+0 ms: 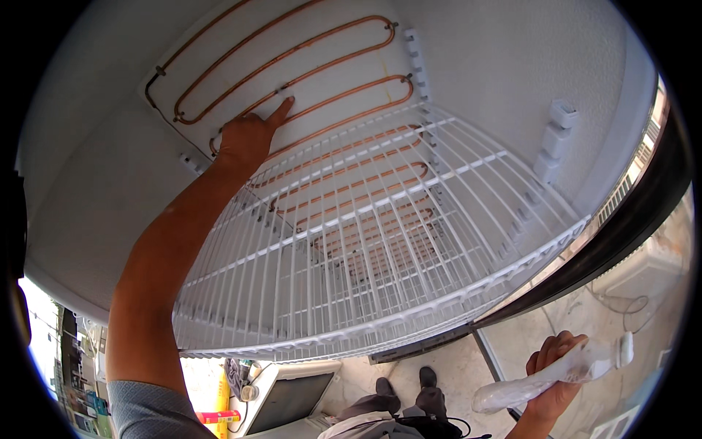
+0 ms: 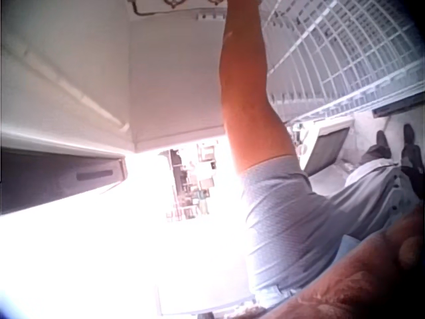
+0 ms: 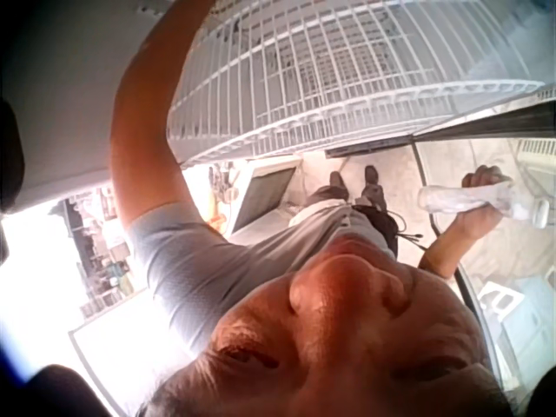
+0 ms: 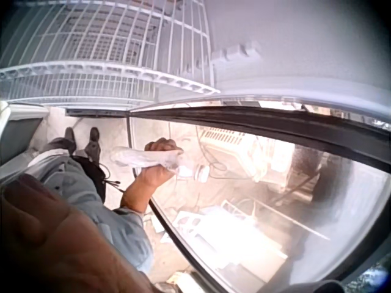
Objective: The person cleans the interior of a commercial glass-door refrigerator using a white plastic bottle. They wipe the copper cooling coils and the white wire shelves with the bottle, moving from the top section down to the bottom. The person also wipes the exterior of the refrigerator door and the surrounding area.
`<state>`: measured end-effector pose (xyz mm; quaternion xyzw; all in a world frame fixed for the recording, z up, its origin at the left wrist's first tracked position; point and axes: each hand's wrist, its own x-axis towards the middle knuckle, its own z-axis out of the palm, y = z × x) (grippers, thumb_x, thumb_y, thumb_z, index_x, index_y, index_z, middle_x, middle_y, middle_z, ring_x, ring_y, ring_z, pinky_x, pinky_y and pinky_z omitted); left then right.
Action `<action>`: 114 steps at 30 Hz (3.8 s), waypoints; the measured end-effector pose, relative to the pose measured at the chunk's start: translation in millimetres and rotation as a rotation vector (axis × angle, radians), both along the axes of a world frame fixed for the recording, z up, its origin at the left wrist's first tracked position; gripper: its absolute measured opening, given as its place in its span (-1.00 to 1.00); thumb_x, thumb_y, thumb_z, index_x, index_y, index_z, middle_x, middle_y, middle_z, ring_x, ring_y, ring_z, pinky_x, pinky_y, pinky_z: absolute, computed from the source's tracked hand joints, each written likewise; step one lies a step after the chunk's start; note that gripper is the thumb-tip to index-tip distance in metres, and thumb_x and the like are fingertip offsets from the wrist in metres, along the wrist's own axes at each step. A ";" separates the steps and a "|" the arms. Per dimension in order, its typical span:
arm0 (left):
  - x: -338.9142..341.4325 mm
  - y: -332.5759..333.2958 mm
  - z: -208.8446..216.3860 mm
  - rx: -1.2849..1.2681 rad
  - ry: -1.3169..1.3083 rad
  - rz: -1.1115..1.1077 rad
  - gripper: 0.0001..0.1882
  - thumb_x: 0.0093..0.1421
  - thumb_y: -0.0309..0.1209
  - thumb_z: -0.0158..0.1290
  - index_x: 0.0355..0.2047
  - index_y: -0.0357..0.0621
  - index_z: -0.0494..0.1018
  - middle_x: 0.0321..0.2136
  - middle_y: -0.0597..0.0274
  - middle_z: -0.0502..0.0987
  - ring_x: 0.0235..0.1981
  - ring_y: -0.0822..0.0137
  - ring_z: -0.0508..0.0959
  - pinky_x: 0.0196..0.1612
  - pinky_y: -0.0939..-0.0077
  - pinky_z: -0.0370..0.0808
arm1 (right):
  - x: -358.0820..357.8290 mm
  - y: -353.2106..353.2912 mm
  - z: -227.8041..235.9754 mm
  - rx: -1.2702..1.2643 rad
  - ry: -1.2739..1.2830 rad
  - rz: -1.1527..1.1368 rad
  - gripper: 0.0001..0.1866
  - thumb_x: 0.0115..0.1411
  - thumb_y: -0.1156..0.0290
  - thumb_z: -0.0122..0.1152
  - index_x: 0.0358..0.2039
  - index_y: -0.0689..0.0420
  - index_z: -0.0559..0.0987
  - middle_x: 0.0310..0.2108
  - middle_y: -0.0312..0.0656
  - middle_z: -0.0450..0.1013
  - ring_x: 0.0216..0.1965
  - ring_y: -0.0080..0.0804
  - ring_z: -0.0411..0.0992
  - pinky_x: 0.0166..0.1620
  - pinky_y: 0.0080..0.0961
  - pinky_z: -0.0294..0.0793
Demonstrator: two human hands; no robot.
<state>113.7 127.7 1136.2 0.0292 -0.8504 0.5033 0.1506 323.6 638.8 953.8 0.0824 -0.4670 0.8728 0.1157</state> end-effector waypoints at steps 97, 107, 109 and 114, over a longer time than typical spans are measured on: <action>356.4 87.8 51.9 0.881 1.301 -0.978 -0.50 0.30 -0.33 0.13 0.23 -0.12 0.35 -0.26 0.15 0.58 -0.30 0.51 0.59 -0.27 0.56 0.56 | 7.1 -29.6 20.1 0.202 0.032 -0.029 -0.12 -0.01 -0.06 0.54 0.12 0.32 0.39 -0.01 -0.14 0.43 -0.22 -0.35 0.51 -0.15 -0.39 0.56; 340.1 36.6 41.6 0.600 1.451 -0.357 -0.03 0.11 0.01 0.30 0.38 -0.04 0.05 0.15 -0.05 0.32 0.20 0.06 0.40 0.20 0.03 0.43 | 12.1 -38.6 29.5 0.411 0.103 -0.125 -0.01 0.01 -0.15 0.49 0.22 0.30 0.30 0.07 -0.17 0.39 -0.27 -0.38 0.50 -0.23 -0.43 0.56; 340.4 41.3 40.2 0.604 1.459 -0.438 -0.07 0.12 -0.13 0.31 0.37 -0.05 0.06 0.16 -0.05 0.32 0.23 0.01 0.37 0.28 -0.02 0.33 | 16.2 -41.9 27.7 0.416 0.119 -0.139 -0.04 0.03 -0.14 0.48 0.20 0.29 0.31 0.05 -0.18 0.40 -0.28 -0.38 0.50 -0.23 -0.41 0.58; 313.3 94.7 36.1 0.855 1.097 -0.929 -0.43 0.30 -0.43 0.02 0.32 -0.14 0.25 -0.13 0.12 0.53 -0.13 0.35 0.53 0.00 0.34 0.44 | 18.2 -34.0 22.2 0.484 0.120 -0.163 -0.13 0.12 -0.15 0.38 0.19 0.28 0.34 0.05 -0.19 0.41 -0.26 -0.38 0.48 -0.19 -0.41 0.51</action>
